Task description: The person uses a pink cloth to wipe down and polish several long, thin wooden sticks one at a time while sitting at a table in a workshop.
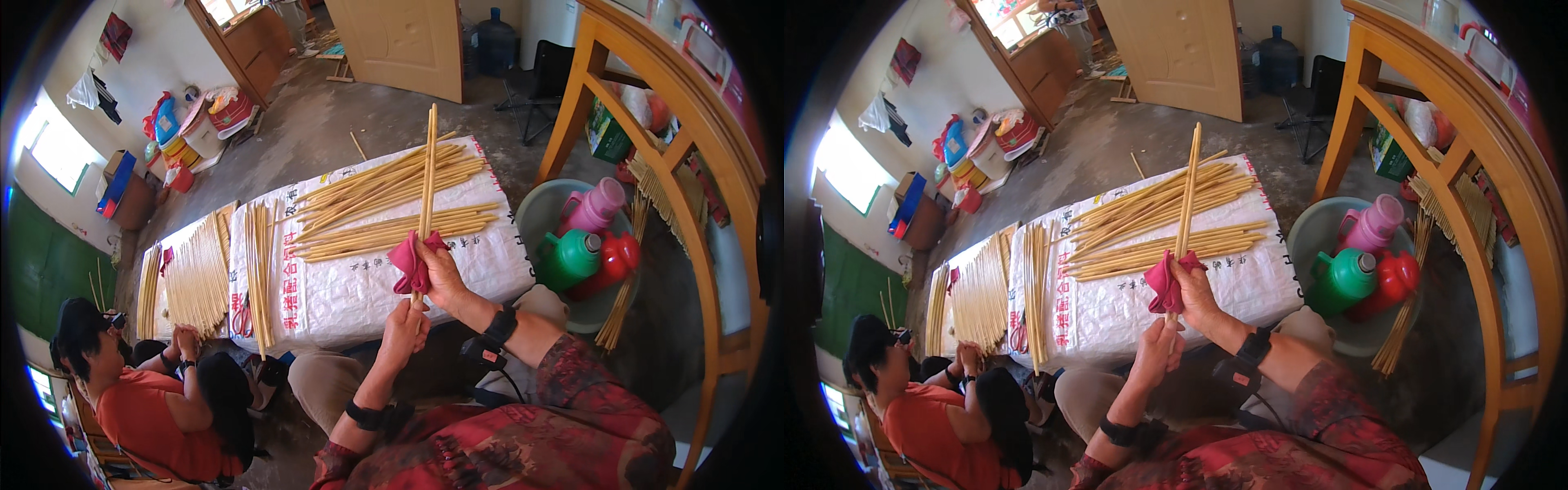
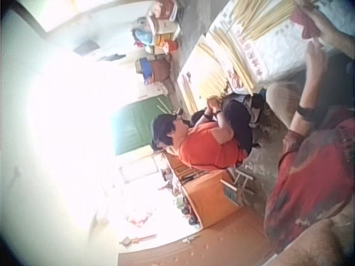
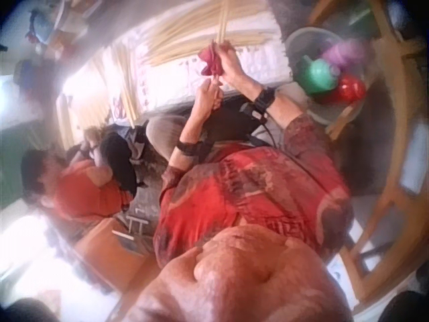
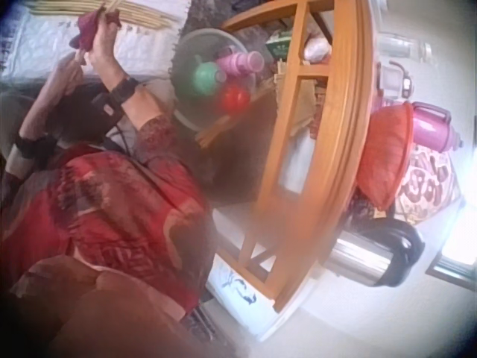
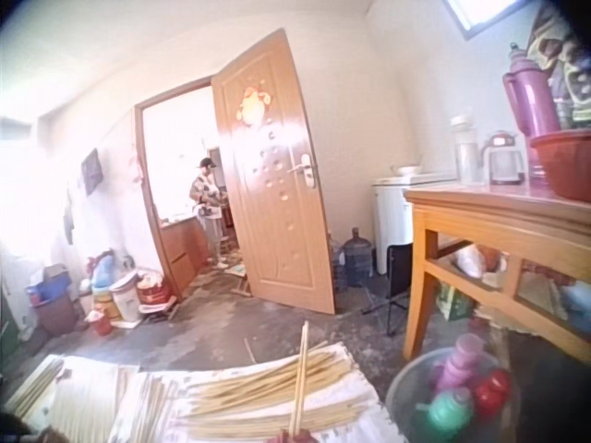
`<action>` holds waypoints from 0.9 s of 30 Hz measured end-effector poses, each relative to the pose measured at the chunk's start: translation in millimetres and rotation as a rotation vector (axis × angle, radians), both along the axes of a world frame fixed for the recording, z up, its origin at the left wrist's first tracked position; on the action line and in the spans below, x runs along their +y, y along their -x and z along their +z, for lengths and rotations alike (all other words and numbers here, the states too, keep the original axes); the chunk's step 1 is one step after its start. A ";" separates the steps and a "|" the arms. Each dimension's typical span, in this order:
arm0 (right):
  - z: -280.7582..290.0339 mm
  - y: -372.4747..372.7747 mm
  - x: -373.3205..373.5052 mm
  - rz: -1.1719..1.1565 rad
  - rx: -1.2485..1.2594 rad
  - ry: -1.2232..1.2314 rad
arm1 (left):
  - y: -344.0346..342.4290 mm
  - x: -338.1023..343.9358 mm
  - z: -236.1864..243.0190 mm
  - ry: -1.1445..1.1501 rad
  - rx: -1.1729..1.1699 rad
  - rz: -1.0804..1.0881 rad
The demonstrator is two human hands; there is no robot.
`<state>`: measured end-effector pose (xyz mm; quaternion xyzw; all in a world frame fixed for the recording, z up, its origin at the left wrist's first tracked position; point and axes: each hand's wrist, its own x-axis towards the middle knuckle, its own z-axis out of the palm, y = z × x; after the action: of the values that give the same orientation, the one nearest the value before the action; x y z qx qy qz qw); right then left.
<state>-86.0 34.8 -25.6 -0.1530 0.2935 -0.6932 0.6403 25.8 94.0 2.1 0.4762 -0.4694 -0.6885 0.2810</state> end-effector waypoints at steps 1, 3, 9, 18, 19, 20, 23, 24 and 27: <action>1.7 0.2 0.1 -0.006 0.002 0.000 | -0.6 1.1 -1.3 0.000 0.002 -0.006; 4.6 2.3 -0.1 -0.035 -0.020 0.019 | -4.9 1.8 -4.0 -0.032 0.062 -0.008; 12.0 49.5 -15.7 -0.200 0.022 0.086 | -31.5 26.3 -4.1 -0.062 0.005 -0.151; 37.7 99.2 -17.7 -0.273 -0.072 0.119 | -100.5 73.8 3.7 -0.286 0.077 -0.162; 36.4 100.7 -18.3 -0.271 -0.048 0.109 | -97.1 74.4 11.3 -0.260 0.070 -0.150; 35.3 101.5 -19.9 -0.255 -0.062 0.100 | -96.0 73.7 12.8 -0.240 0.067 -0.159; 30.5 112.0 -26.3 -0.280 -0.085 0.156 | -92.4 68.4 7.1 -0.248 0.079 -0.149; 25.9 118.1 -30.2 -0.287 -0.084 0.153 | -88.8 67.4 5.8 -0.254 0.095 -0.117; 22.5 117.3 -31.3 -0.309 -0.049 0.173 | -83.3 61.8 1.5 -0.271 0.104 -0.069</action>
<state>-203.3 3.5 -3.1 -0.1438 0.2371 -0.8095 0.5176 109.1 155.7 3.5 0.4571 -0.3728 -0.7786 0.2143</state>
